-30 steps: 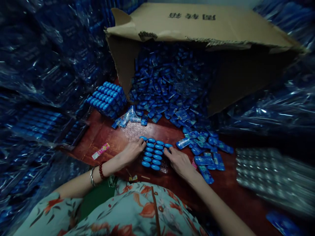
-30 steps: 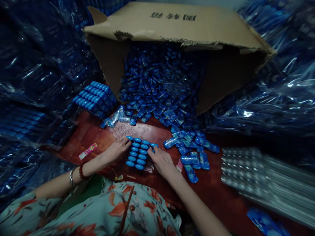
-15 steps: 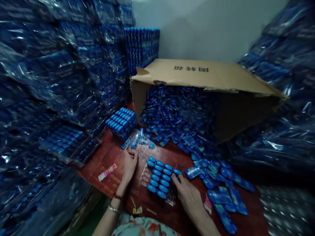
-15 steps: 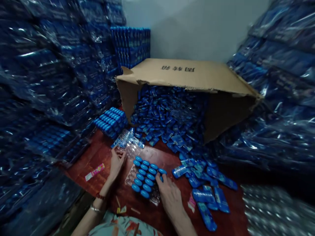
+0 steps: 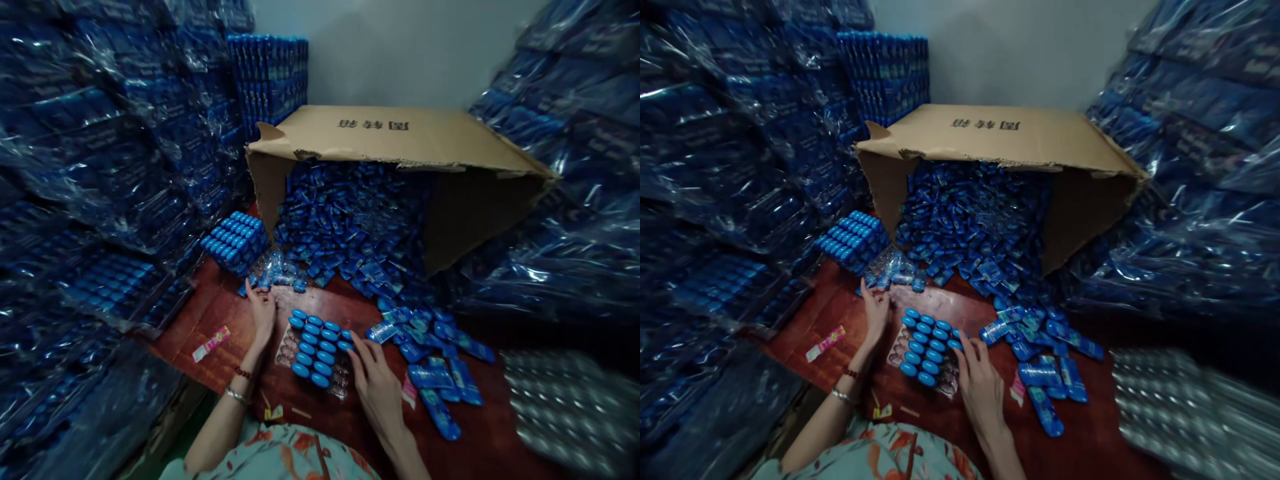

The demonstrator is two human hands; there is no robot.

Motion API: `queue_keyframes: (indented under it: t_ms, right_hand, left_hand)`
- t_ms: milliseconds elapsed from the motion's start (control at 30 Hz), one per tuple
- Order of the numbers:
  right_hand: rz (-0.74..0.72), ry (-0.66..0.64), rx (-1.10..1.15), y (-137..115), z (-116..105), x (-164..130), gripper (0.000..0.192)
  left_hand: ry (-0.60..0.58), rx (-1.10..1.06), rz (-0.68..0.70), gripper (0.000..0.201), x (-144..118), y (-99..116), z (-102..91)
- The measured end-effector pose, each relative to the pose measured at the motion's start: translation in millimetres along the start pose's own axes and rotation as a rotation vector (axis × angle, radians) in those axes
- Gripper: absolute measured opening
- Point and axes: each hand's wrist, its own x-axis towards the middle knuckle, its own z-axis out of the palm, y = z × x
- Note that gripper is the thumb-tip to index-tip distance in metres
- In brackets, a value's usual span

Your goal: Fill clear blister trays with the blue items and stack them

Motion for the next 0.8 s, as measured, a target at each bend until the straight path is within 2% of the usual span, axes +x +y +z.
queue_keyframes:
  t_ms: [67,167,267,333,400,467,567,667,733,800]
  right_hand:
    - [0.021,0.046,0.094,11,-4,9,0.033]
    - [0.007,0.093,0.116,32,-2,35,0.031]
    - [-0.068,0.092,0.002,51,9,78,0.035]
    - [-0.113,0.052,-0.098,56,19,112,0.039]
    - [-0.126,-0.007,-0.189,55,30,147,0.044]
    - [-0.095,-0.071,-0.256,52,42,175,0.047]
    - [-0.058,-0.187,-0.302,47,57,194,0.048]
    - [-0.147,-0.274,-0.293,42,66,181,0.049]
    - [-0.242,-0.306,-0.273,40,65,162,0.049]
    - [-0.318,-0.330,-0.250,39,60,142,0.048]
  left_hand:
    - [0.054,0.089,0.060,0.063,0,-5,-21.4]
    - [0.152,0.337,0.137,0.047,-4,-22,-70.5]
    - [0.087,0.477,0.099,0.046,-8,-45,-122.3]
    - [0.054,0.567,0.045,0.046,-10,-59,-150.2]
    - [0.066,0.645,-0.003,0.048,-9,-67,-170.1]
    - [0.090,0.686,-0.001,0.049,-7,-68,-181.2]
    - [0.163,0.734,0.123,0.046,-5,-52,-180.2]
    - [0.263,0.729,0.297,0.040,-11,-25,-157.6]
    - [0.199,0.595,0.398,0.035,-16,-7,-131.4]
    - [-0.049,0.412,0.462,0.032,-16,5,-98.6]
